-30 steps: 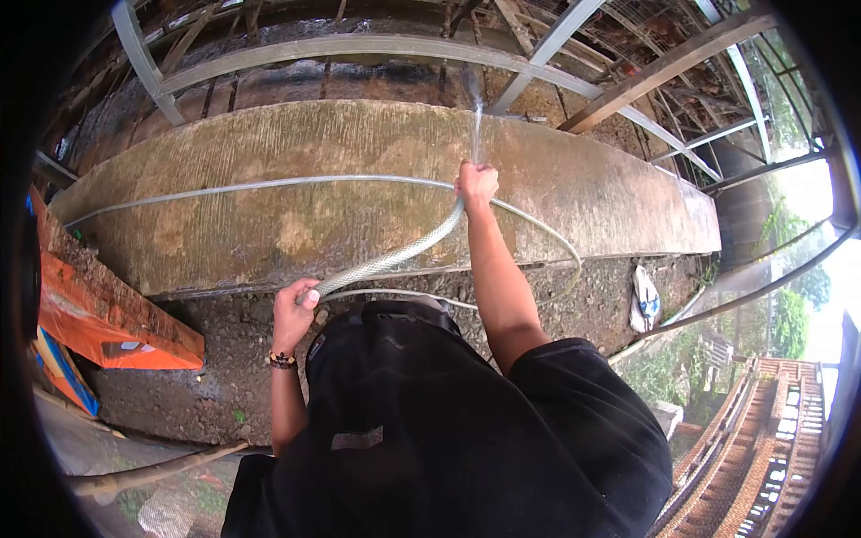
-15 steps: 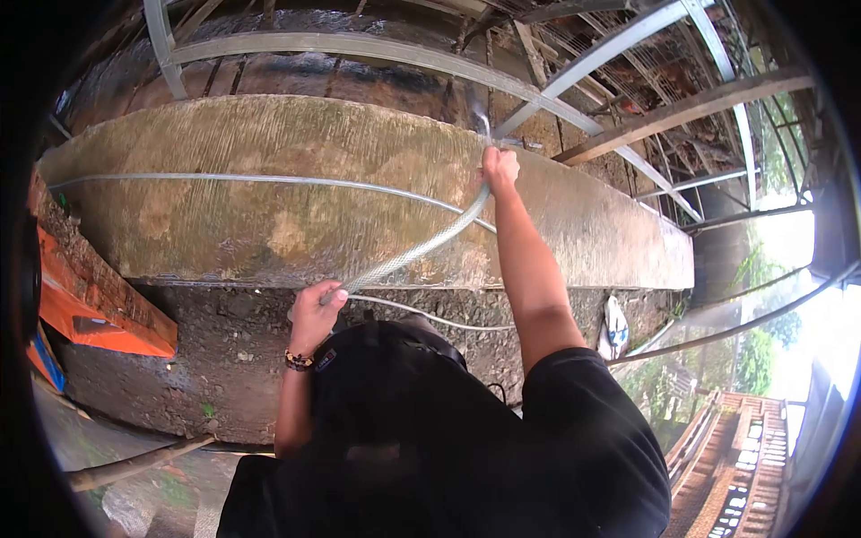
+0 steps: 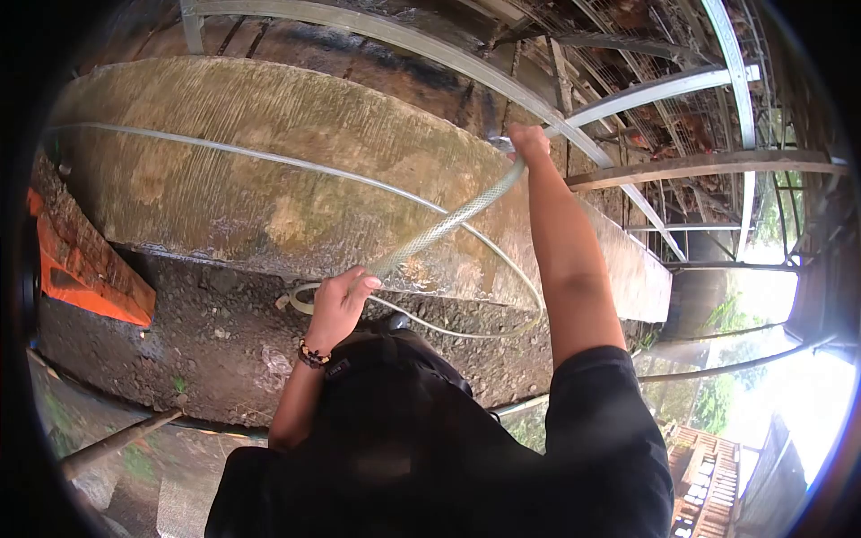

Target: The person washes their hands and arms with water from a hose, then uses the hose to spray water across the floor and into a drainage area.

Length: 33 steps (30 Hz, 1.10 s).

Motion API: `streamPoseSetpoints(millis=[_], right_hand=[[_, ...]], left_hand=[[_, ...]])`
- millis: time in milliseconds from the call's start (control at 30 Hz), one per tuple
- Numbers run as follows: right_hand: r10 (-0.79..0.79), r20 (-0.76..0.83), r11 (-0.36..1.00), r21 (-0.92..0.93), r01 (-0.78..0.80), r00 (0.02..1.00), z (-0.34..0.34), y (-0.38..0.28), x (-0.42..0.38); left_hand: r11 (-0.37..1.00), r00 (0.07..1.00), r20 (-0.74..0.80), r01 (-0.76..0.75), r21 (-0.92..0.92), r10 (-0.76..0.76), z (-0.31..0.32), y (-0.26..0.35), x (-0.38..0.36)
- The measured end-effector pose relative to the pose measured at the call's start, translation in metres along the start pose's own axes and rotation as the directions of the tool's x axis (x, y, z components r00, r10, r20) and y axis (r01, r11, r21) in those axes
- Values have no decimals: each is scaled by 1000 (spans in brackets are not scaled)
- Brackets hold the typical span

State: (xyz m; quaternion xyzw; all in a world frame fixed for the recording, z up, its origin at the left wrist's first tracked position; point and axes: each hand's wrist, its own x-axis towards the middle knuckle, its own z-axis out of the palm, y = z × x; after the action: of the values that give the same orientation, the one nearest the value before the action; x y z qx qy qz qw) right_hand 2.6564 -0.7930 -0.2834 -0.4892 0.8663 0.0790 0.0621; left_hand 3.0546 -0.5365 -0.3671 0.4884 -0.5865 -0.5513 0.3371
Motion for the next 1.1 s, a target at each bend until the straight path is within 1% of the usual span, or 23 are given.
streamPoseSetpoints(millis=[33,67,167,267,367,433,500,533,567,600,667,733,800,900,967,1033,1100], right_hand=[[-125,3,979,-164,124,992,2,2,5],[-243,26,917,-321,238,970,5,4,10],[-90,-42,990,-112,85,995,29,18,48],[-49,-51,998,24,50,997,22,5,26],[-115,-79,991,-76,109,990,27,8,35],[-69,-54,997,27,70,996,24,6,35],[-18,-3,1000,24,18,1000,23,3,37],[14,31,999,-30,-13,999,22,-1,39],[40,23,999,-21,-40,999,21,-3,39],[67,14,998,-10,-67,998,19,-7,36],[118,-82,984,142,-106,990,0,-30,5],[69,-80,996,63,-64,994,7,-21,23],[39,-104,999,26,-36,994,15,-14,38],[38,-139,998,50,-31,990,19,-11,45],[53,-99,995,88,-44,994,4,-27,23],[-60,-83,998,31,63,995,12,-15,39],[-74,-69,997,26,76,995,15,-11,46]], left_hand=[[1000,1000,-2,-7,4,7,-1,-2,1],[1000,1000,-1,-15,9,15,-2,-4,2],[999,999,-44,-31,-14,30,-1,-4,1],[999,999,-9,-43,-30,43,0,-11,3],[1000,1000,2,-7,-13,7,-4,-7,6],[1000,1000,-8,-21,-20,21,-5,-9,9],[999,1000,-2,-15,-31,15,-6,-10,10],[999,1000,9,-5,-39,5,-8,-8,11],[999,1000,20,5,-45,-5,-9,-7,12],[999,1000,19,1,-46,-1,-9,-9,12],[999,1000,19,-8,-47,9,-8,-12,13],[998,1000,9,-16,-59,17,-8,-13,14],[998,1000,3,-24,-63,24,-8,-15,14],[998,999,-4,-35,-60,35,-8,-17,14],[997,999,-14,-43,-63,42,-9,-16,14],[997,999,-15,-46,-57,45,-10,-15,14],[997,999,-17,-47,-55,46,-10,-15,13]])
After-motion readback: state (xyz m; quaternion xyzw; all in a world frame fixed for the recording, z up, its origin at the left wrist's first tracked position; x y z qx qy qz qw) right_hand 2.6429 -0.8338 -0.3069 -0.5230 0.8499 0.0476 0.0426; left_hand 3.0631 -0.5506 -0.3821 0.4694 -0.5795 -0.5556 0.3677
